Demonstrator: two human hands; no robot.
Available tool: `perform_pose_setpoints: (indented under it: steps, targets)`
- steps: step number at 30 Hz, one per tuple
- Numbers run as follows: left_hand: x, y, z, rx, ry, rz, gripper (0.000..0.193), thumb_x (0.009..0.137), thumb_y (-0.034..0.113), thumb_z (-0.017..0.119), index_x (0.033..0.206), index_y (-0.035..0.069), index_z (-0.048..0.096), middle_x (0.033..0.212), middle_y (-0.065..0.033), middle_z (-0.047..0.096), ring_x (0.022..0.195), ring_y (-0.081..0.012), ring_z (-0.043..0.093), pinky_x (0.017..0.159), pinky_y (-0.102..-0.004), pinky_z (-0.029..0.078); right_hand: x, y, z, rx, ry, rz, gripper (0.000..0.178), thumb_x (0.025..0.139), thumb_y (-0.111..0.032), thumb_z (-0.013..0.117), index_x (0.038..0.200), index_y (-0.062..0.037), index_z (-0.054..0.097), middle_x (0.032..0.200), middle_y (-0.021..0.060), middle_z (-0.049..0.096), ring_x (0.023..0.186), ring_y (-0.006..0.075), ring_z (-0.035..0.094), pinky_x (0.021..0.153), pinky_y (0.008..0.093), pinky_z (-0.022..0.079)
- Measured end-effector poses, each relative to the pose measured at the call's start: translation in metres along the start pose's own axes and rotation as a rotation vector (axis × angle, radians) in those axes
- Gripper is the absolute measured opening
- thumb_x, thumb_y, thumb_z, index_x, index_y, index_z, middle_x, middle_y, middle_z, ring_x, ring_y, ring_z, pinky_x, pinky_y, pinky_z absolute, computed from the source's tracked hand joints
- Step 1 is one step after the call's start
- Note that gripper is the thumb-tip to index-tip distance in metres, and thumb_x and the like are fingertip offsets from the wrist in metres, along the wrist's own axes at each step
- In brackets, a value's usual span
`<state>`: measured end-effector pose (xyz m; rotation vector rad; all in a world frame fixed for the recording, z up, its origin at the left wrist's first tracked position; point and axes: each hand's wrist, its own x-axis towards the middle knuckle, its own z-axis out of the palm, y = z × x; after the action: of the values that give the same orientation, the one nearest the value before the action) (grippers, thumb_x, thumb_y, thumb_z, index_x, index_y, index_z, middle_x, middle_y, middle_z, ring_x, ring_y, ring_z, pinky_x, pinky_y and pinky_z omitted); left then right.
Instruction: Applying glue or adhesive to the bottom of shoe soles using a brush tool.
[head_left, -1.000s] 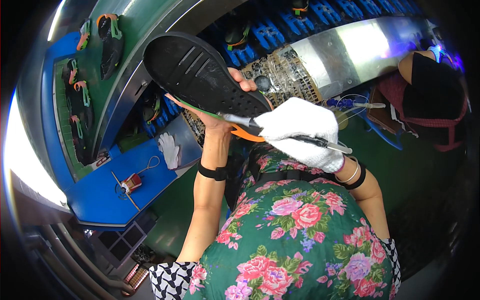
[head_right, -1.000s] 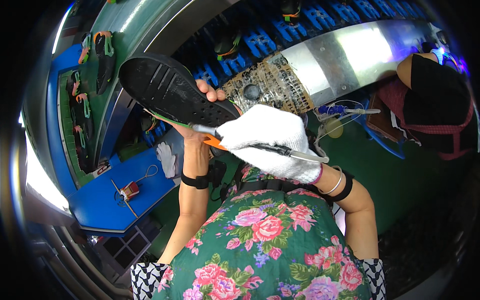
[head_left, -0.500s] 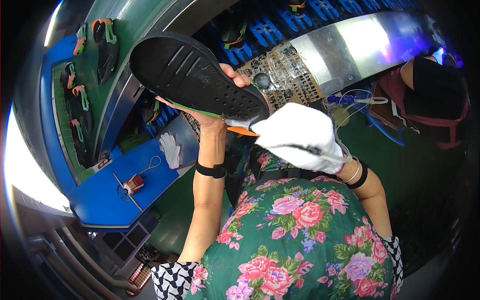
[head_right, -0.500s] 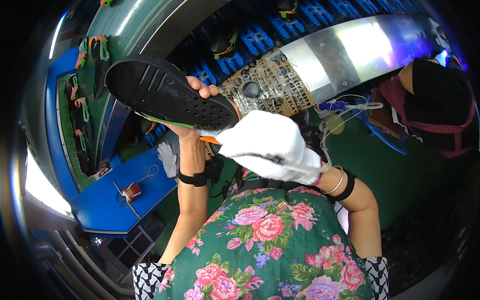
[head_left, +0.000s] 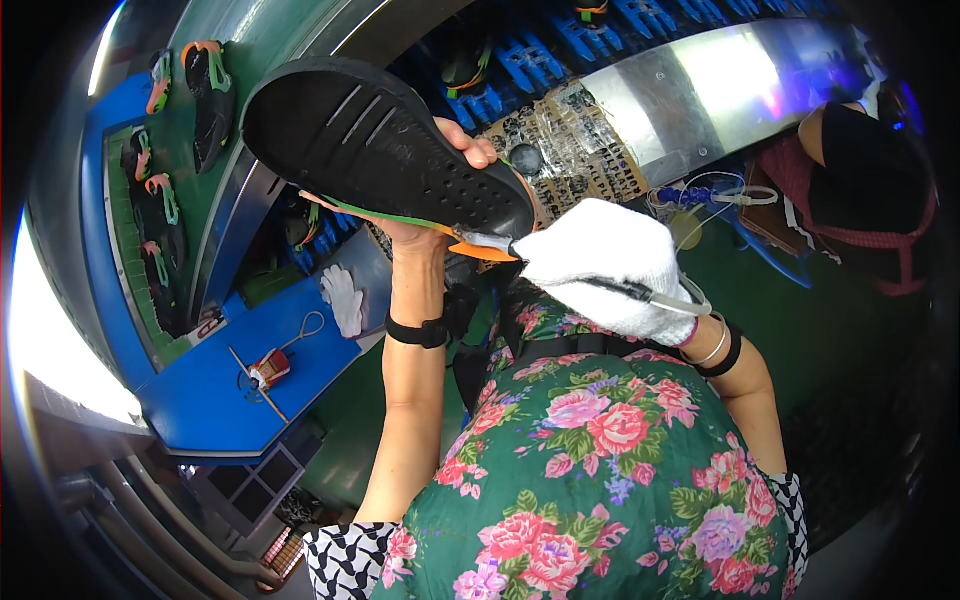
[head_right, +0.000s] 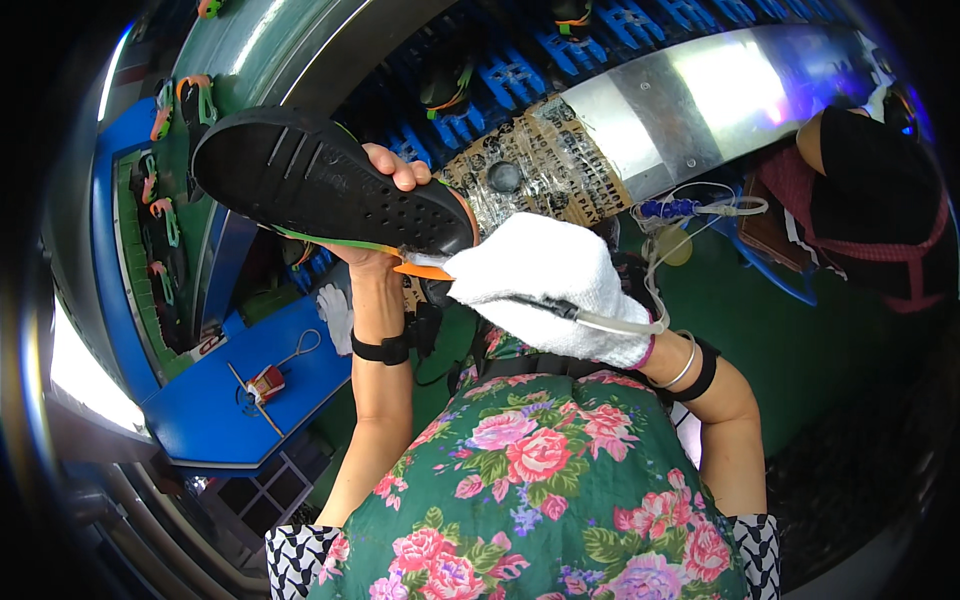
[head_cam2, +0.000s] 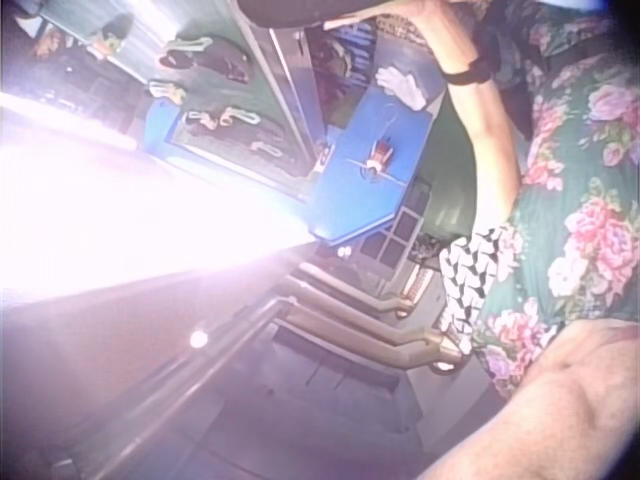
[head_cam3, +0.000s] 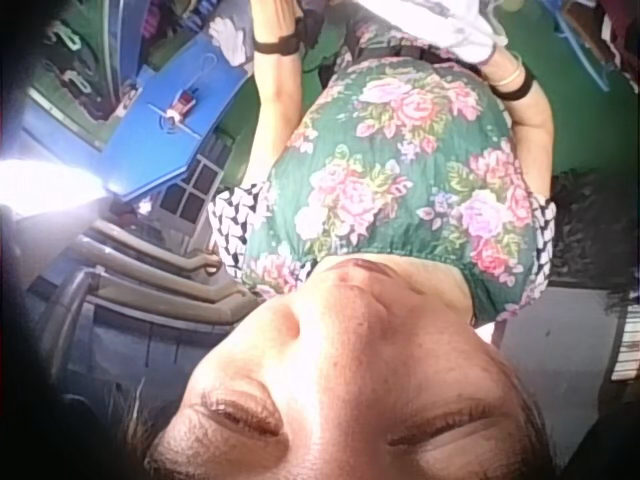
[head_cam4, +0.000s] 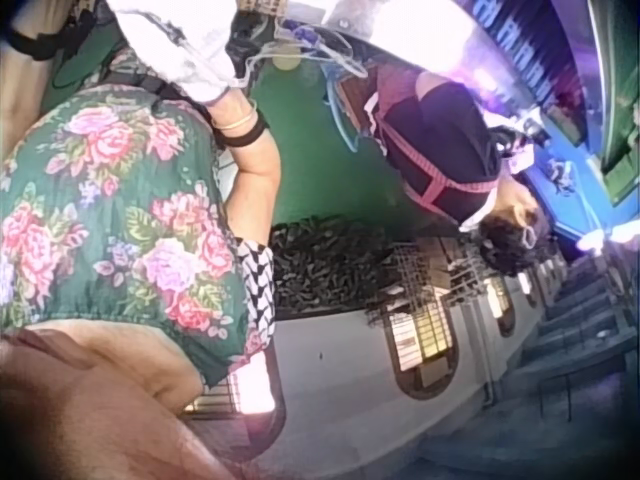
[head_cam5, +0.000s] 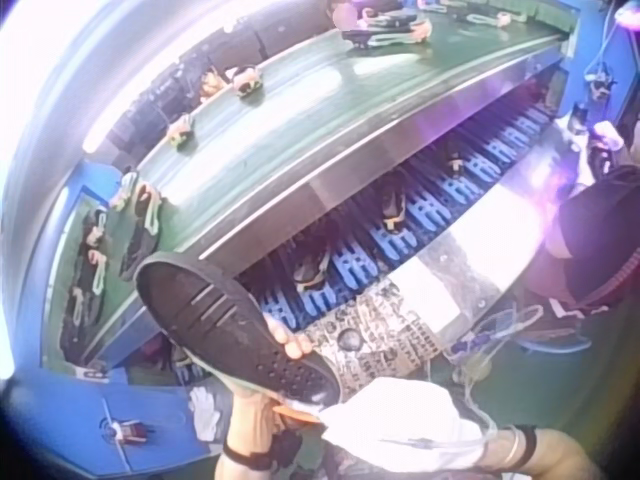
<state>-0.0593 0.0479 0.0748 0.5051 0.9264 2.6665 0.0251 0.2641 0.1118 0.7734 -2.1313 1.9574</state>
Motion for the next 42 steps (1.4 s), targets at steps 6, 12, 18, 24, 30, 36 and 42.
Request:
perform_pose_setpoints:
  steps: [6, 12, 18, 24, 30, 36, 42]
  targets:
    - [0.005, 0.001, 0.005, 0.012, -0.001, -0.012, 0.079, 0.086, 0.071, 0.061, 0.107, -0.005, 0.06, 0.098, -0.0137, 0.063, 0.09, -0.0275, 0.067, 0.089, -0.0449, 0.049, -0.001, 0.003, -0.004, 0.015, 0.051, 0.063, 0.015, 0.075, 0.002, 0.08, 0.088, -0.0041, 0.077, 0.094, 0.0126, 0.077, 0.084, 0.0244, 0.074, 0.075, 0.034, 0.058]
    - [0.003, -0.003, -0.014, -0.079, -0.049, -0.071, 0.143, 0.046, 0.113, 0.026, 0.113, -0.01, 0.058, 0.097, -0.0204, 0.064, 0.093, -0.0324, 0.064, 0.09, -0.0453, 0.049, -0.004, 0.005, -0.005, 0.039, 0.074, 0.137, 0.015, 0.075, 0.001, 0.08, 0.089, -0.0031, 0.077, 0.092, 0.0121, 0.077, 0.084, 0.0247, 0.073, 0.074, 0.0343, 0.057]
    - [0.006, 0.0, 0.004, 0.005, -0.012, -0.072, 0.117, 0.064, 0.098, 0.039, 0.11, -0.008, 0.059, 0.094, -0.0197, 0.065, 0.091, -0.0319, 0.066, 0.09, -0.0464, 0.05, -0.006, 0.003, -0.007, -0.005, 0.001, 0.013, 0.018, 0.074, 0.001, 0.08, 0.09, -0.0053, 0.077, 0.095, 0.0115, 0.076, 0.083, 0.0245, 0.072, 0.074, 0.0342, 0.056]
    - [0.012, -0.002, 0.001, 0.055, -0.024, -0.059, 0.106, 0.078, 0.092, 0.043, 0.108, -0.008, 0.06, 0.097, -0.02, 0.064, 0.09, -0.0318, 0.067, 0.089, -0.0467, 0.05, -0.01, 0.005, -0.008, -0.125, -0.082, -0.15, 0.024, 0.074, -0.002, 0.079, 0.097, -0.0087, 0.078, 0.101, 0.0082, 0.076, 0.084, 0.0251, 0.071, 0.074, 0.0356, 0.057]
    - [0.011, -0.006, -0.007, -0.035, -0.002, -0.079, 0.133, 0.058, 0.108, 0.029, 0.124, -0.004, 0.053, 0.103, -0.0231, 0.062, 0.089, -0.0343, 0.065, 0.083, -0.0477, 0.053, -0.013, 0.008, -0.011, -0.112, -0.079, -0.165, 0.031, 0.073, -0.004, 0.08, 0.104, -0.0098, 0.076, 0.103, 0.0076, 0.076, 0.086, 0.0257, 0.071, 0.074, 0.0356, 0.058]
    - [0.008, -0.013, -0.01, -0.063, 0.087, -0.117, 0.141, 0.055, 0.11, 0.02, 0.137, -0.002, 0.047, 0.105, -0.026, 0.063, 0.088, -0.0358, 0.066, 0.078, -0.0485, 0.057, -0.014, -0.001, 0.004, -0.104, -0.044, -0.207, 0.031, 0.077, -0.001, 0.079, 0.107, -0.0116, 0.076, 0.107, 0.0072, 0.075, 0.09, 0.0258, 0.071, 0.078, 0.036, 0.058]
    - [0.009, -0.013, -0.008, -0.105, 0.126, -0.125, 0.141, 0.055, 0.11, 0.019, 0.137, -0.001, 0.046, 0.104, -0.026, 0.063, 0.086, -0.0369, 0.067, 0.076, -0.0497, 0.057, -0.013, -0.009, -0.012, -0.15, -0.076, -0.183, 0.033, 0.077, -0.001, 0.078, 0.109, -0.0111, 0.076, 0.11, 0.0078, 0.075, 0.094, 0.026, 0.071, 0.081, 0.0365, 0.056]
